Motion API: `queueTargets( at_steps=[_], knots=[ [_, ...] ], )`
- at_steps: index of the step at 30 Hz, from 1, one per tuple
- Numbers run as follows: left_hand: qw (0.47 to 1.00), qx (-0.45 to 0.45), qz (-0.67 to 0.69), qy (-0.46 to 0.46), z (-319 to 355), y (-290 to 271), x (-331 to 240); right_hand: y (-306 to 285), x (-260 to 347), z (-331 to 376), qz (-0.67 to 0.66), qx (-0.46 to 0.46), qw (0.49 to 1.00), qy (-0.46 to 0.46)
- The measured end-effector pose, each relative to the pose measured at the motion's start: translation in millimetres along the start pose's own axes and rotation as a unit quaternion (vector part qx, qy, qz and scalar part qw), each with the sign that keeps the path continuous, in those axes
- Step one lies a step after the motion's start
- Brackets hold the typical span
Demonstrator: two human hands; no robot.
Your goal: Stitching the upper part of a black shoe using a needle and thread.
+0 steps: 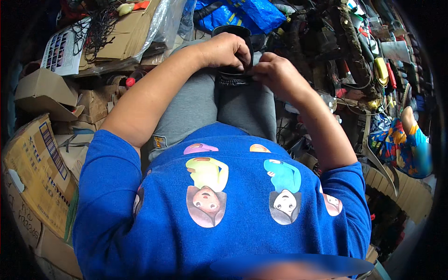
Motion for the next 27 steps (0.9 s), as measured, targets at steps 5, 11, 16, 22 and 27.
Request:
queueTargets(
  at_steps=[5, 11, 16, 22, 27],
  knots=[
    [0.979, -0.165, -0.102, 0.059, 10.4, -16.8, -13.0, 10.1, -13.2, -3.9, -0.048, -0.033, 0.997, 0.045],
    [0.969, -0.171, -0.149, -0.092, 81.1, -11.4, -30.8, 10.1, -78.3, 40.2, -0.411, -0.017, 0.889, 0.202],
    [0.965, -0.087, -0.188, -0.162, 137.0, -42.8, -6.1, -59.3, -80.0, 87.3, -0.804, -0.172, 0.566, -0.062],
    [0.935, -0.337, 0.113, 0.000, 96.0, -57.5, -25.5, -4.4, -120.4, 83.3, -0.266, -0.064, 0.926, 0.262],
    [0.724, -0.296, 0.622, -0.022, 71.8, -17.2, -15.9, 19.4, -106.5, 70.6, -0.007, -0.083, 0.980, 0.180]
  ],
)
Point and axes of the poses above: each hand's wrist, its own z-axis away from the middle knuckle, its own y-axis out of the palm, x = y × z, the point moved 9 cm from there along -z, towards the middle knuckle, and after that the axes turned 9 degrees about -z, right-handed, at the moved point
